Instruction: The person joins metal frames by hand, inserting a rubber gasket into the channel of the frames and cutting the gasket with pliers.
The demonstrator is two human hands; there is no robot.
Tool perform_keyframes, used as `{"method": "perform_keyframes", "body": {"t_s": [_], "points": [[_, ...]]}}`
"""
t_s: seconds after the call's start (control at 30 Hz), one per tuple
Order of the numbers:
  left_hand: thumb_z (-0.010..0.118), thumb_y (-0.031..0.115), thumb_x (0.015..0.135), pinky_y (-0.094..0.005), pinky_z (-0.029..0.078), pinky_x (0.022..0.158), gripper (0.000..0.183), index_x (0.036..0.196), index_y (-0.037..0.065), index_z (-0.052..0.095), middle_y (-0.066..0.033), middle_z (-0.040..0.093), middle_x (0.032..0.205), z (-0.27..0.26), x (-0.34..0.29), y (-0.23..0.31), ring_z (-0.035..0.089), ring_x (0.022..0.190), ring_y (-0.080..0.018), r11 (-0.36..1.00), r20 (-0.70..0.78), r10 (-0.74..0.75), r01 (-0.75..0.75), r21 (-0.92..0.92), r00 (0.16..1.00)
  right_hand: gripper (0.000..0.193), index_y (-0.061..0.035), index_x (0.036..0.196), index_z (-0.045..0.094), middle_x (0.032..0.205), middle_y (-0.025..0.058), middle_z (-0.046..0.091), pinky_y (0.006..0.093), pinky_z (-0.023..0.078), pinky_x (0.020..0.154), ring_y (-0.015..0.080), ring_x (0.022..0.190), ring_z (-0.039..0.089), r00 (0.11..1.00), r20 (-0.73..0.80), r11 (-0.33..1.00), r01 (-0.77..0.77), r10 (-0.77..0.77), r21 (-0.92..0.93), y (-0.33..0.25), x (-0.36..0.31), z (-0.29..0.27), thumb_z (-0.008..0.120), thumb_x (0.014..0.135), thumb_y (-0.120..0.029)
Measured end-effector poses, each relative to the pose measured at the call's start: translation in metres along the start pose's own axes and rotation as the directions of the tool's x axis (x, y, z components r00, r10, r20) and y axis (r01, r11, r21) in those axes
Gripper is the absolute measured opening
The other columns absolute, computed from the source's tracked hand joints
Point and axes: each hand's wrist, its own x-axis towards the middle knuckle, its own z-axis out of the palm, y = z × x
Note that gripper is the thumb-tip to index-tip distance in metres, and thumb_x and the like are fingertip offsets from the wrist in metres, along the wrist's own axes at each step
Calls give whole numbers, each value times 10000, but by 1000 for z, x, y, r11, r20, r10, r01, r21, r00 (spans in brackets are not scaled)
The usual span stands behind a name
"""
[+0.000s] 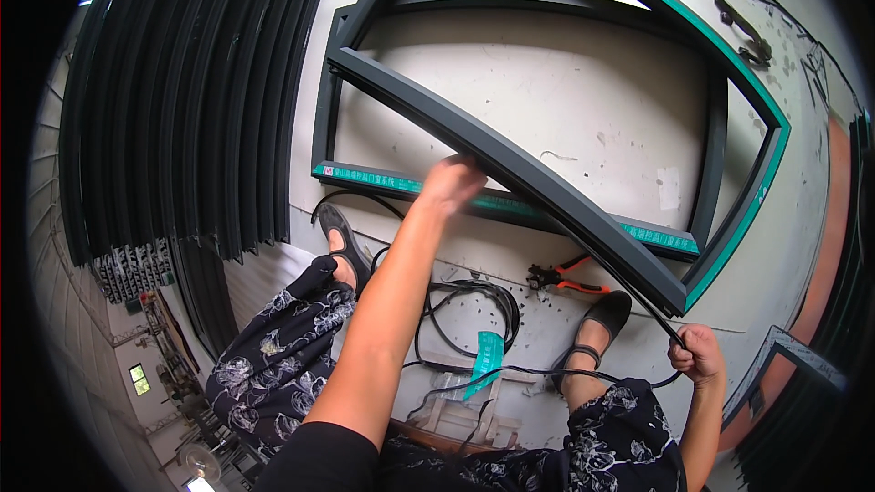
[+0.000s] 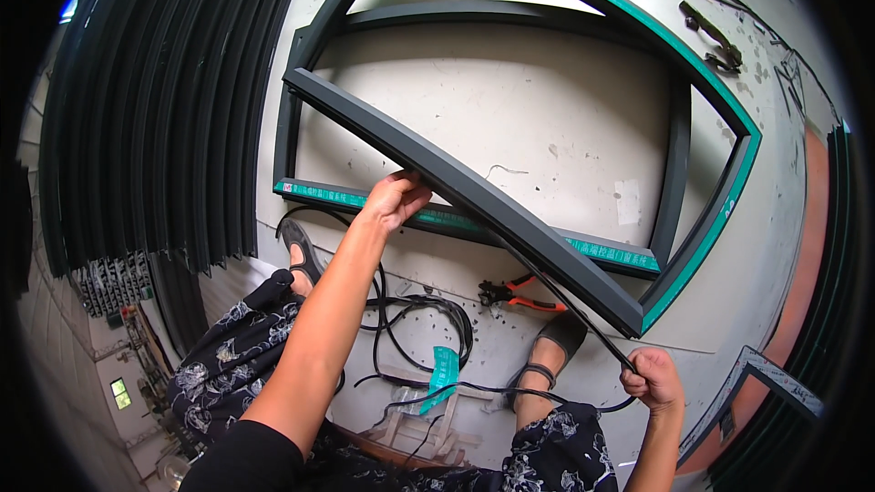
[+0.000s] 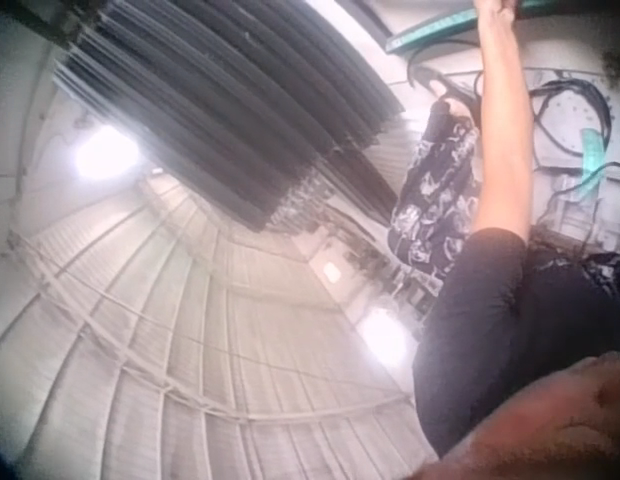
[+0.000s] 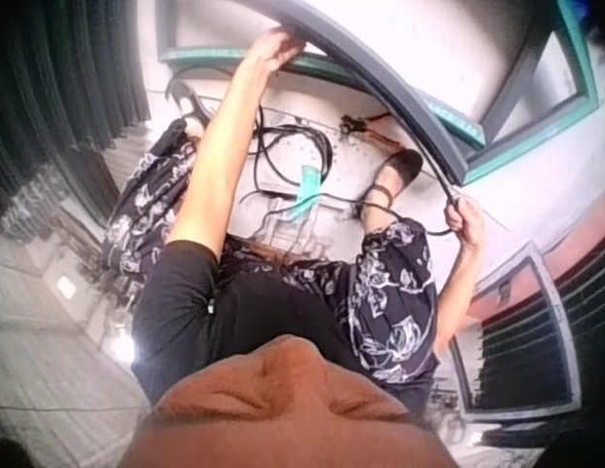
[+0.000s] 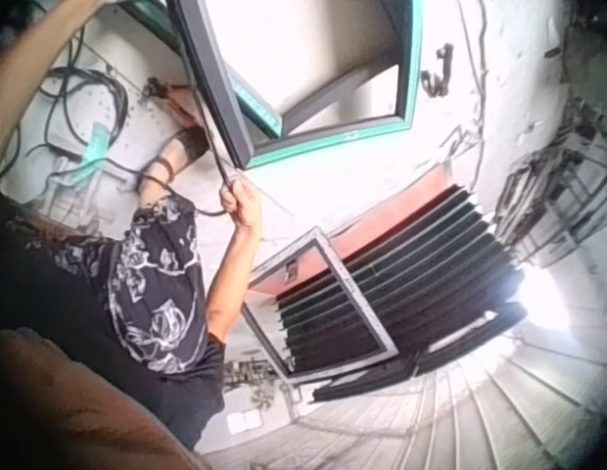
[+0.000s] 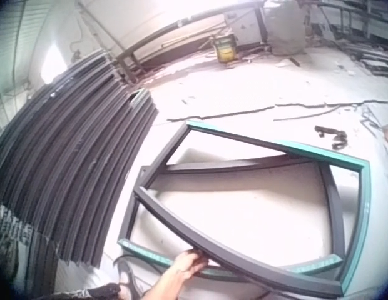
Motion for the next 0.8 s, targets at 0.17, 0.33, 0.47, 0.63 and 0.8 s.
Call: {"method": "perform_keyframes", "body": {"t_s": [0.17,0.33,0.47,0.63,0.8], "points": [[540,44,859,-369,562,774,241,1095,-1,547,-130,610,1037,27,-5,-1,622,898,-226,996,-121,74,-68,56,990,331,-20,789,531,528,-34,367,182,175,363,34,406,247,976,-216,998,-51,42,-35,4,9,-6,571,904,-328],[518,2,847,-370,553,802,245,1089,-27,548,-137,605,1064,22,-25,3,629,911,-251,1000,82,-25,25,0,996,225,-59,856,524,560,-68,367,186,167,368,13,408,239,904,-341,952,178,-259,-250,1,11,15,654,846,-242],[528,-1,834,-318,559,789,216,1043,-30,570,-137,625,1007,21,-13,-1,638,893,-254,992,-32,18,-14,129,999,165,-68,900,537,600,-85,392,184,195,391,-1,462,283,835,-431,909,176,-341,-377,5,13,24,661,808,-127],[484,59,880,-326,556,787,224,1068,-33,566,-143,633,1008,24,-18,-12,645,899,-244,964,-41,34,-22,266,999,88,-32,876,597,717,-45,527,172,335,515,28,592,428,727,-503,809,124,-468,-574,18,17,11,642,812,-72],[492,148,936,-337,546,825,261,1135,-16,530,-167,617,1073,33,-42,-27,622,979,-261,996,83,-77,74,44,994,90,-6,882,591,751,-17,533,197,392,588,61,652,468,705,-486,759,113,-516,-642,20,16,16,637,812,-41]]}}
